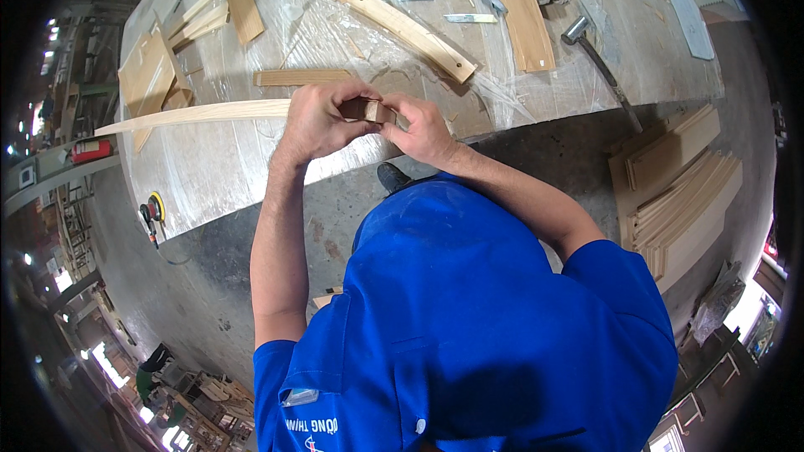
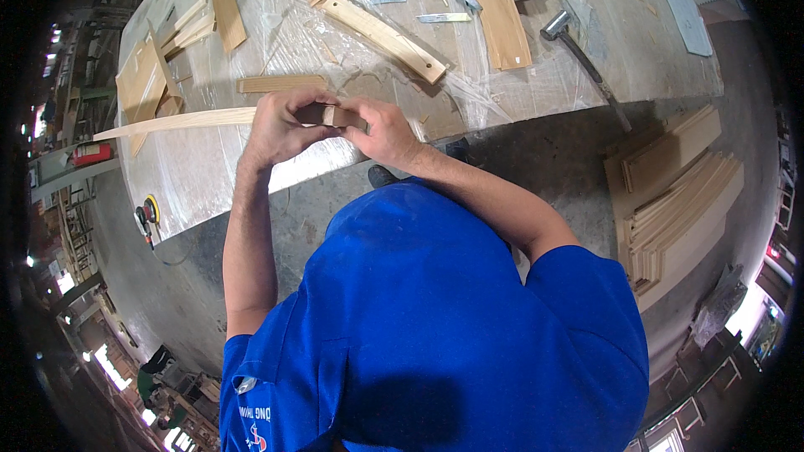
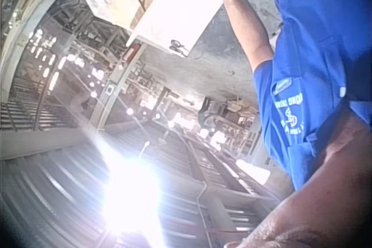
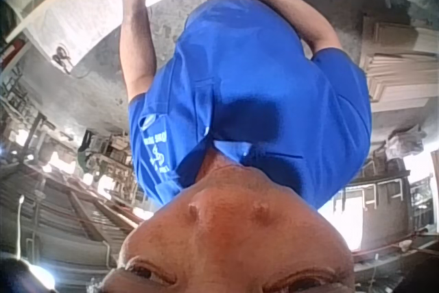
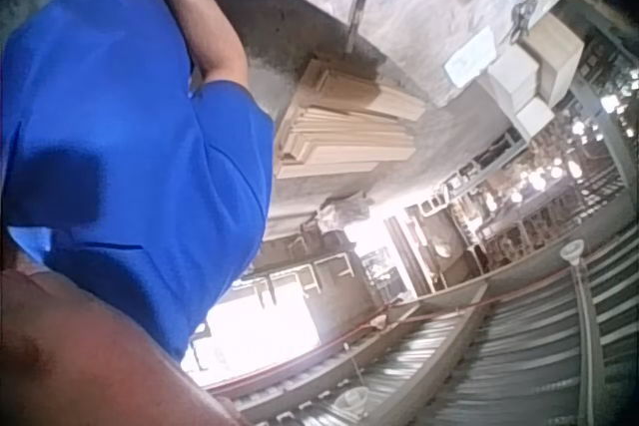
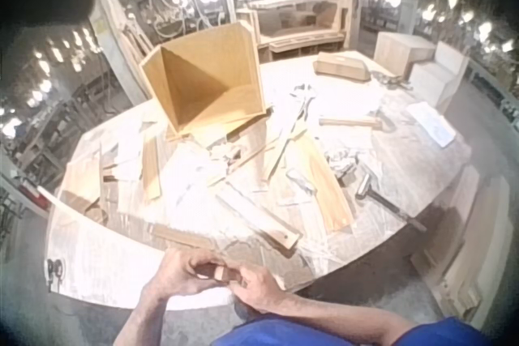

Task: The person applies glue to the edges of small wooden strips and attaches them to a larger wooden panel. They press the pieces together, inspect the alignment, and continue assembling additional strips onto the panel.

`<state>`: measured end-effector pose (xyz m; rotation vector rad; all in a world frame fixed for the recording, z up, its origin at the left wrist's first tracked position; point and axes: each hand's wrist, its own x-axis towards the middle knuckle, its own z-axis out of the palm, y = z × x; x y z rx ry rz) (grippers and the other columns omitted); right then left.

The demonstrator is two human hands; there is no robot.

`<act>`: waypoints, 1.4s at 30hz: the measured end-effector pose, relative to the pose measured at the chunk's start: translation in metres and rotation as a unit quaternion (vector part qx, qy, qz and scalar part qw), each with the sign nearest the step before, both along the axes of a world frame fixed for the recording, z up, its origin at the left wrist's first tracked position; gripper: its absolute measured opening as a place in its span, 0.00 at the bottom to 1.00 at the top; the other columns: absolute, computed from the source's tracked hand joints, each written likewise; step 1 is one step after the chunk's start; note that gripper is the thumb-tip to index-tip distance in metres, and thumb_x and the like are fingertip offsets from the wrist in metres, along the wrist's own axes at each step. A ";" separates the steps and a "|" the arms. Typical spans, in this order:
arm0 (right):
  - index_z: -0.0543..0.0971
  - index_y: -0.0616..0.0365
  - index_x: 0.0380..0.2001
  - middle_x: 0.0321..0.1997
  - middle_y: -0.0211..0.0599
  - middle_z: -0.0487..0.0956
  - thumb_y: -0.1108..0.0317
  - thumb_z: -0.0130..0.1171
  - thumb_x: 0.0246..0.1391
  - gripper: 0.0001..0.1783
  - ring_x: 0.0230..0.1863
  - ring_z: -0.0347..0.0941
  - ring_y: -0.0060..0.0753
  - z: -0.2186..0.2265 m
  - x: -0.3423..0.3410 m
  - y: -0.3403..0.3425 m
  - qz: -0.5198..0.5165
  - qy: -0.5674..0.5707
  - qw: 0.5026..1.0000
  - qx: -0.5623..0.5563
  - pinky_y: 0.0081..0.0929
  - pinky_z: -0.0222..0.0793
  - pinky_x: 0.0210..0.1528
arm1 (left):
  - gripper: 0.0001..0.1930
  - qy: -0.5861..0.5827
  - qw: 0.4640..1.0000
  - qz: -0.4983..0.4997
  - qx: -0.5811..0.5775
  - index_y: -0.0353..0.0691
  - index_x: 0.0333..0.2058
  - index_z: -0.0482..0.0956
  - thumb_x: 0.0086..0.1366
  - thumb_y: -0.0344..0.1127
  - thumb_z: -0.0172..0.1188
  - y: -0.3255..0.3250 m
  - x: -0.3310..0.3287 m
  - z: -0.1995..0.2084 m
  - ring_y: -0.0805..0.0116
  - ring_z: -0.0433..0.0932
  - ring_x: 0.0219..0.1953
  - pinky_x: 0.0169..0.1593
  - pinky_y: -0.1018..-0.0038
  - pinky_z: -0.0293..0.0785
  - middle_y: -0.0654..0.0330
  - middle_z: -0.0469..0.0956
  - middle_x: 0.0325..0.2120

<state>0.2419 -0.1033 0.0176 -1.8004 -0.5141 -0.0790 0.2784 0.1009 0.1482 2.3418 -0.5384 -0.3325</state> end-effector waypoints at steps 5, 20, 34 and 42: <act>0.82 0.62 0.54 0.48 0.49 0.87 0.67 0.74 0.59 0.22 0.51 0.86 0.53 0.012 0.001 -0.003 0.035 0.021 0.999 0.034 0.40 0.81 0.52 | 0.21 0.002 1.000 0.010 -0.011 0.45 0.44 0.90 0.50 0.36 0.84 0.001 0.001 -0.002 0.66 0.92 0.38 0.43 0.68 0.86 0.60 0.91 0.33; 0.87 0.60 0.43 0.44 0.41 0.87 0.73 0.74 0.57 0.11 0.46 0.84 0.45 0.048 0.007 -0.018 -0.037 -0.155 0.986 0.042 0.39 0.79 0.50 | 0.21 0.027 0.999 0.024 0.025 0.45 0.43 0.89 0.50 0.37 0.82 0.000 0.001 0.004 0.64 0.90 0.37 0.43 0.66 0.85 0.60 0.90 0.32; 0.87 0.59 0.44 0.45 0.42 0.87 0.72 0.75 0.56 0.13 0.47 0.83 0.46 0.045 0.006 -0.015 -0.042 -0.162 0.986 0.028 0.40 0.79 0.50 | 0.22 0.010 1.000 0.022 0.018 0.47 0.44 0.89 0.49 0.39 0.84 0.003 -0.001 -0.006 0.66 0.89 0.34 0.41 0.66 0.85 0.62 0.89 0.30; 0.88 0.60 0.44 0.46 0.42 0.87 0.71 0.76 0.56 0.13 0.47 0.83 0.46 0.047 0.006 -0.017 -0.038 -0.164 0.985 0.023 0.40 0.79 0.50 | 0.22 0.007 0.999 0.020 0.024 0.48 0.43 0.90 0.48 0.40 0.85 0.002 -0.002 -0.005 0.66 0.88 0.33 0.39 0.67 0.84 0.62 0.88 0.28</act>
